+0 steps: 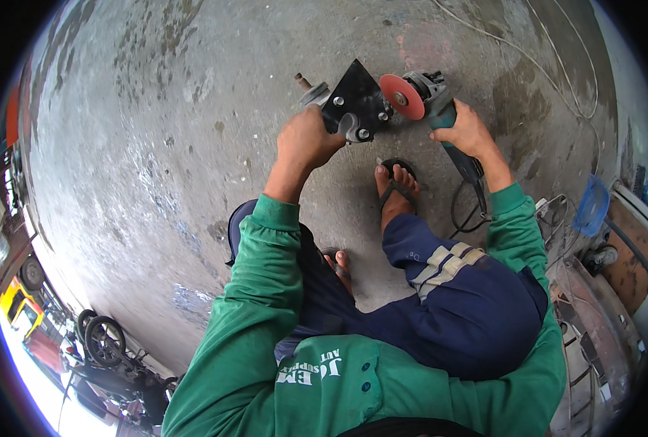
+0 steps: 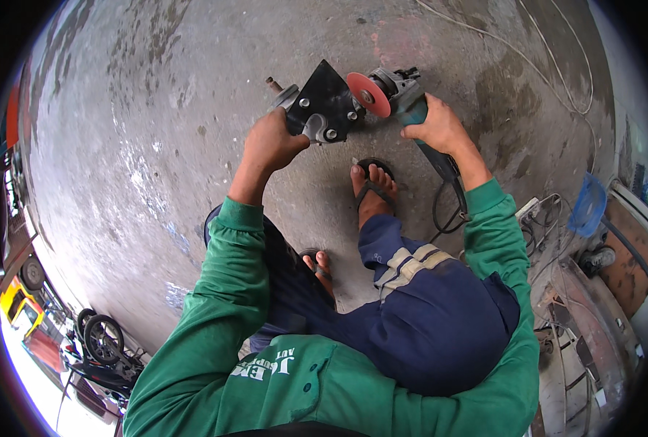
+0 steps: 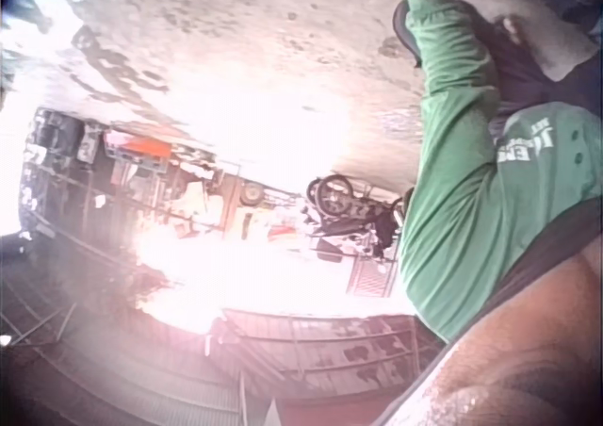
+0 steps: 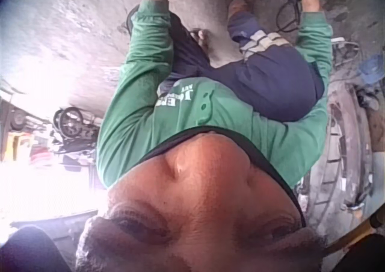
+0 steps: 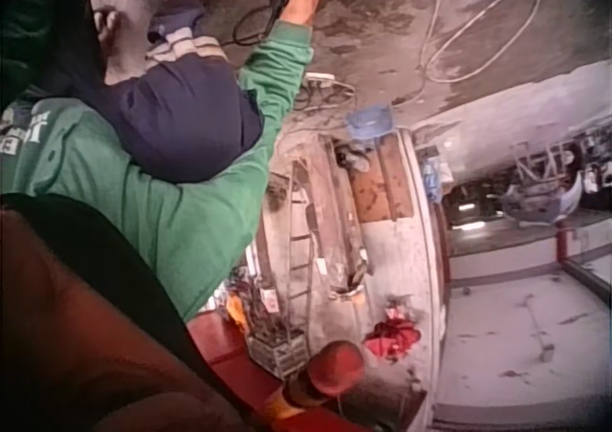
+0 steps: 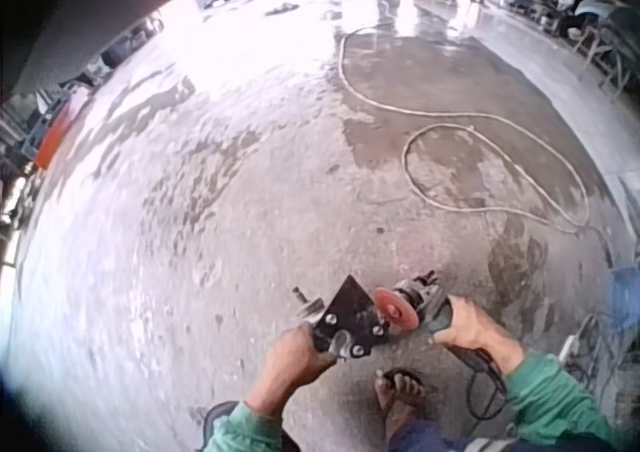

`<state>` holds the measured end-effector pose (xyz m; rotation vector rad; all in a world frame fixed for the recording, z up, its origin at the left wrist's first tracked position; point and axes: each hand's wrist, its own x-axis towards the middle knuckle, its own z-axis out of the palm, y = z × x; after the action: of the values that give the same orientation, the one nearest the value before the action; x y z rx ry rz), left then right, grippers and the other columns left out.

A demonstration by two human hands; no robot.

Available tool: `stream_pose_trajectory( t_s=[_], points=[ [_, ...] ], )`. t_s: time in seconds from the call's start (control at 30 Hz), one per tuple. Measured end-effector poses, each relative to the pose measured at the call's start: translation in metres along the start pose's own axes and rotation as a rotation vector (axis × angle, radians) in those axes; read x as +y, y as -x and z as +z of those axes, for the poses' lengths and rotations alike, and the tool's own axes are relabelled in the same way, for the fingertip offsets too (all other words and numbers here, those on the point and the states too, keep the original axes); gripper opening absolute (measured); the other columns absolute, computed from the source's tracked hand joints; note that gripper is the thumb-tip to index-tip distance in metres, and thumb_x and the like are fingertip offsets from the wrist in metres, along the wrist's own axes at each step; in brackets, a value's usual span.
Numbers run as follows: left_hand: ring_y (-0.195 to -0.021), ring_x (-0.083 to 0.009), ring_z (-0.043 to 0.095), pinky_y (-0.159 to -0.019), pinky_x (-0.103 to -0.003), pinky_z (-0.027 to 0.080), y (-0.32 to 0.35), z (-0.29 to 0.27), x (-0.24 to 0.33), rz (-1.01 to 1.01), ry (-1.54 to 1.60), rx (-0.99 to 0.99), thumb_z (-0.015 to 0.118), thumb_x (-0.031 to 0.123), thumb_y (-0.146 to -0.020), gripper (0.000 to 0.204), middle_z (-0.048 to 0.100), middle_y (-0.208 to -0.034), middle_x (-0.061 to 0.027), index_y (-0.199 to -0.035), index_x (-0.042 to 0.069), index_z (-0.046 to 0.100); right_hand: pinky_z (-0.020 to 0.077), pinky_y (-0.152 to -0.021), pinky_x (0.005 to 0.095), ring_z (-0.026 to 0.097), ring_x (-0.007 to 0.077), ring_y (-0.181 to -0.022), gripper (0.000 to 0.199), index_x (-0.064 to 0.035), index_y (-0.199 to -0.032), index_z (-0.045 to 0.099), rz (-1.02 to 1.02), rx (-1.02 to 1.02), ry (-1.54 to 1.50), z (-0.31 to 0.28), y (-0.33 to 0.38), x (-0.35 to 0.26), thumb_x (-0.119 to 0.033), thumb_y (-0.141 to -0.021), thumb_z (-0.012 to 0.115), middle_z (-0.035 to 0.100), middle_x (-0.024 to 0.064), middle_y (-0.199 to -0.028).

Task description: The person picks up a metal part and an angle grinder, then sits on the floor to grind the edges of the metal part, producing sparks. After grinding, the person stands, walks to another area, receives a plastic bag of parts from another person, and places the ground metal part under a vehicle.

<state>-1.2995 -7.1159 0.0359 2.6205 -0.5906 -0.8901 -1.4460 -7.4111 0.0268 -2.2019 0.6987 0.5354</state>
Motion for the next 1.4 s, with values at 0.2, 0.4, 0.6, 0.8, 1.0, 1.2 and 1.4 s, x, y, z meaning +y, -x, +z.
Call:
stream_pose_trajectory(
  t_s=[0.2,0.4,0.6,0.8,1.0,1.2,1.4],
  points=[
    [-0.091,-0.0426,0.071,-0.08,-0.049,0.056,-0.001,-0.002,0.001,-0.012,-0.008,-0.029,0.08,0.039,-0.074,0.05,0.072,-0.095,-0.0258,-0.096,-0.003,0.068,0.0516,-0.098,0.0427,0.068,0.0364,-0.111,0.069,0.0018,-0.122,0.064,-0.003,-0.012,0.02,-0.001,-0.001,0.0,-0.025,-0.063,0.087,0.071,0.0224,-0.117],
    [-0.091,-0.0416,0.072,-0.08,-0.049,0.057,-0.002,-0.003,0.0,-0.023,-0.02,-0.047,0.081,0.037,-0.072,0.048,0.072,-0.094,-0.0255,-0.096,-0.003,0.068,0.0518,-0.097,0.0424,0.068,0.0361,-0.111,0.068,0.0012,-0.121,0.064,-0.007,0.005,0.036,0.001,-0.002,0.001,-0.025,-0.063,0.087,0.071,0.0222,-0.116],
    [-0.092,-0.0413,0.072,-0.08,-0.048,0.057,-0.002,-0.003,0.001,-0.035,-0.007,-0.048,0.081,0.036,-0.071,0.049,0.073,-0.096,-0.0256,-0.096,-0.003,0.068,0.0516,-0.097,0.0423,0.068,0.0364,-0.11,0.067,0.001,-0.121,0.065,-0.026,-0.002,0.022,-0.002,-0.001,-0.004,-0.025,-0.063,0.087,0.071,0.0226,-0.115],
    [-0.093,-0.0417,0.072,-0.081,-0.049,0.057,-0.003,-0.003,0.001,-0.035,-0.002,-0.06,0.081,0.036,-0.071,0.049,0.073,-0.097,-0.0255,-0.097,-0.003,0.068,0.0511,-0.098,0.0427,0.067,0.0376,-0.111,0.068,0.002,-0.12,0.064,-0.025,0.011,0.039,-0.001,-0.003,0.0,-0.026,-0.063,0.087,0.07,0.0236,-0.116],
    [-0.094,-0.0421,0.072,-0.081,-0.049,0.057,-0.004,-0.003,-0.001,-0.034,0.002,-0.054,0.081,0.037,-0.071,0.049,0.073,-0.098,-0.0256,-0.097,-0.003,0.068,0.0512,-0.097,0.0428,0.067,0.0377,-0.11,0.068,0.0023,-0.12,0.064,-0.039,-0.005,0.03,0.001,-0.007,0.004,-0.027,-0.063,0.087,0.07,0.0234,-0.115],
    [-0.093,-0.0431,0.071,-0.081,-0.049,0.056,-0.001,-0.004,0.001,-0.036,0.014,-0.049,0.08,0.036,-0.07,0.049,0.072,-0.095,-0.0263,-0.097,-0.003,0.067,0.0517,-0.095,0.0418,0.068,0.0364,-0.107,0.067,0.0021,-0.119,0.065,-0.052,-0.003,0.017,0.0,-0.006,0.005,-0.027,-0.063,0.086,0.071,0.023,-0.113],
    [-0.092,-0.0437,0.07,-0.081,-0.049,0.055,-0.001,-0.002,0.001,-0.028,0.033,-0.023,0.079,0.033,-0.071,0.047,0.072,-0.094,-0.0265,-0.098,-0.004,0.067,0.0517,-0.095,0.0417,0.068,0.0371,-0.106,0.066,0.0018,-0.118,0.065,-0.064,-0.015,0.018,0.001,-0.012,0.011,-0.026,-0.062,0.086,0.072,0.0221,-0.111]
  ],
)
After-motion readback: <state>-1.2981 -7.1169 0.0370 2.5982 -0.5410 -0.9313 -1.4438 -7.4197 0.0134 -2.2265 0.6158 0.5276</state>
